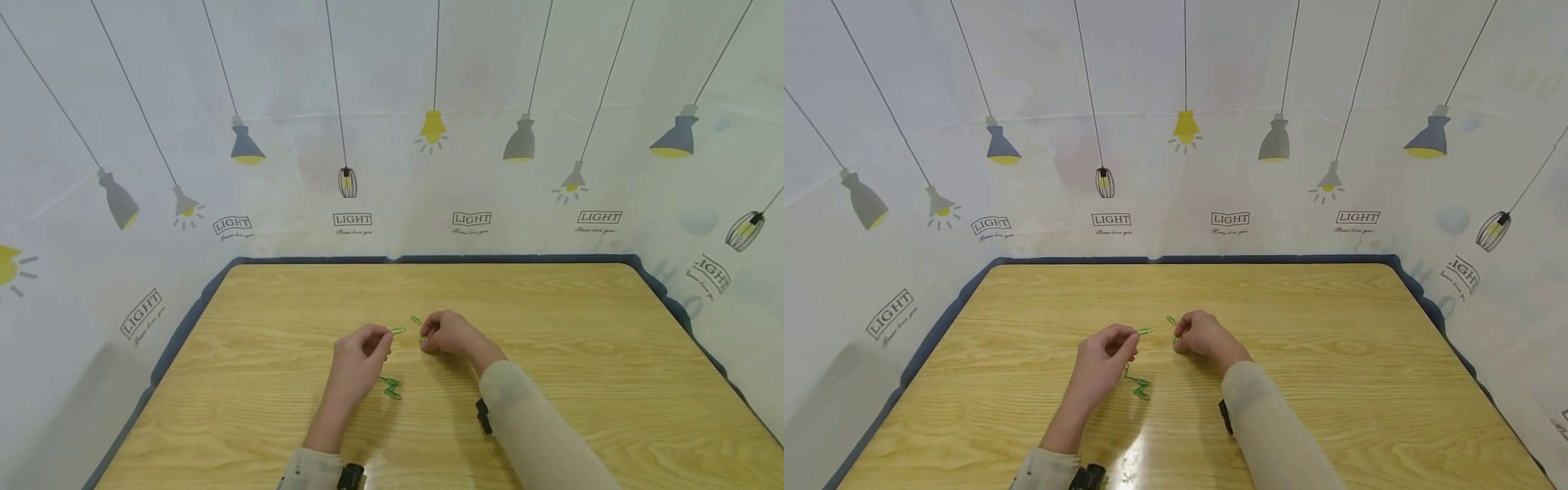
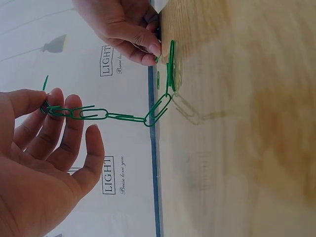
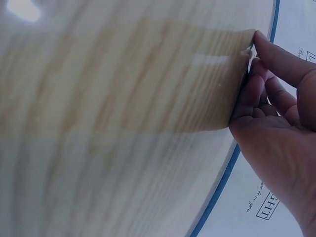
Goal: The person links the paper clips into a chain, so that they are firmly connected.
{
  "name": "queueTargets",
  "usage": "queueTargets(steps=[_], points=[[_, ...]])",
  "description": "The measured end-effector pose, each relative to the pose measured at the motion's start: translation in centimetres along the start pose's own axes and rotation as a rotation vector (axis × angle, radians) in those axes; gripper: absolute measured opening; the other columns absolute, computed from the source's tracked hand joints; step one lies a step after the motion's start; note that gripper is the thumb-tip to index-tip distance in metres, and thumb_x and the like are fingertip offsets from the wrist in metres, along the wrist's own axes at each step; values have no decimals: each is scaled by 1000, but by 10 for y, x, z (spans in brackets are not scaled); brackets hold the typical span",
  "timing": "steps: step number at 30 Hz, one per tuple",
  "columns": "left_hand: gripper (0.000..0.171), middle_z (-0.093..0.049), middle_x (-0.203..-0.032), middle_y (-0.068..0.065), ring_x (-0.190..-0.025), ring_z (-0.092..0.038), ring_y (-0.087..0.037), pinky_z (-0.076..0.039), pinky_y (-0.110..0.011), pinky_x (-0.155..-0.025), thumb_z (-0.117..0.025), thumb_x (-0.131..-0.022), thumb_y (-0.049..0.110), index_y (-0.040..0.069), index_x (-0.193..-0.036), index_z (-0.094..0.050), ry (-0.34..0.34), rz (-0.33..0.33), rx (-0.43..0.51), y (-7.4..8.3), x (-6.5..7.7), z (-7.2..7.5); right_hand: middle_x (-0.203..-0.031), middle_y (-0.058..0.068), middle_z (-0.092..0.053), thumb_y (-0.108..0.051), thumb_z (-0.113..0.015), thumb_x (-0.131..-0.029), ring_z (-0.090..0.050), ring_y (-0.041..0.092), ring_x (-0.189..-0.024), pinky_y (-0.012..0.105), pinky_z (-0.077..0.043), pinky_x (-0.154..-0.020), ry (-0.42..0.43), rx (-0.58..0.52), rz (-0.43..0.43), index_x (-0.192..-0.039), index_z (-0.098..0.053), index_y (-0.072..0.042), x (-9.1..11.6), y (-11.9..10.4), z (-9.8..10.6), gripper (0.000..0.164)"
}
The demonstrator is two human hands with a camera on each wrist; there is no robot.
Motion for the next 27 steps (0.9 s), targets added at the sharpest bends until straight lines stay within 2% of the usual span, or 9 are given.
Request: queueTargets(steps=[6,12,15,18,22,27], points=[[16,-77,-95,-14,-82,-71,-16,-58,-21,-72,-65,-108,19,9,-111,-76,13,3,8,-1,1,4,-97,6,-67,-5,-81,-91,-58,17,-86,27,-49,-77,-8,-4,42,-105,-70,-6,3,-4,-5,18],[16,-77,-94,-11,-85,-73,-21,-58,-21,-73,-65,-107,19,9,-112,-76,18,5,35,-3,1,4,-102,7,-67,2,-78,-88,-58,20,-89,32,-51,-80,-11,43,38,-104,-70,-6,12,-11,-16,20],[16,-77,-93,-8,-84,-73,-19,-59,-21,-72,-65,-107,20,9,-112,-76,26,-8,35,-4,0,4,-104,7,-67,4,-78,-87,-58,20,-91,34,-51,-83,11,64,24,-105,-68,-6,17,-14,-21,23],[16,-78,-93,-10,-81,-72,-15,-59,-21,-72,-65,-107,19,8,-111,-76,26,-26,39,-4,-1,2,-101,7,-66,9,-72,-89,-57,20,-89,34,-50,-80,47,95,-1,-105,-67,-7,23,-14,-23,23],[16,-77,-94,-17,-81,-72,-15,-58,-21,-71,-65,-107,18,7,-109,-76,28,-40,47,-2,-1,0,-95,8,-64,11,-61,-92,-55,21,-82,33,-47,-73,76,148,19,-107,-68,-8,32,-14,-25,25],[15,-78,-94,-14,-81,-71,-15,-58,-22,-71,-65,-107,18,8,-109,-76,21,-42,38,0,-1,-1,-99,8,-68,3,-59,-100,-57,20,-85,36,-50,-76,114,143,51,-110,-71,-6,44,-19,-22,18]])
Point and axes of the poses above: each hand's wrist, its own x-axis away from the middle knuckle, its own z-axis out of the back of the hand, y = z × x, the point moved 3 cm from there along -x, towards the middle knuckle
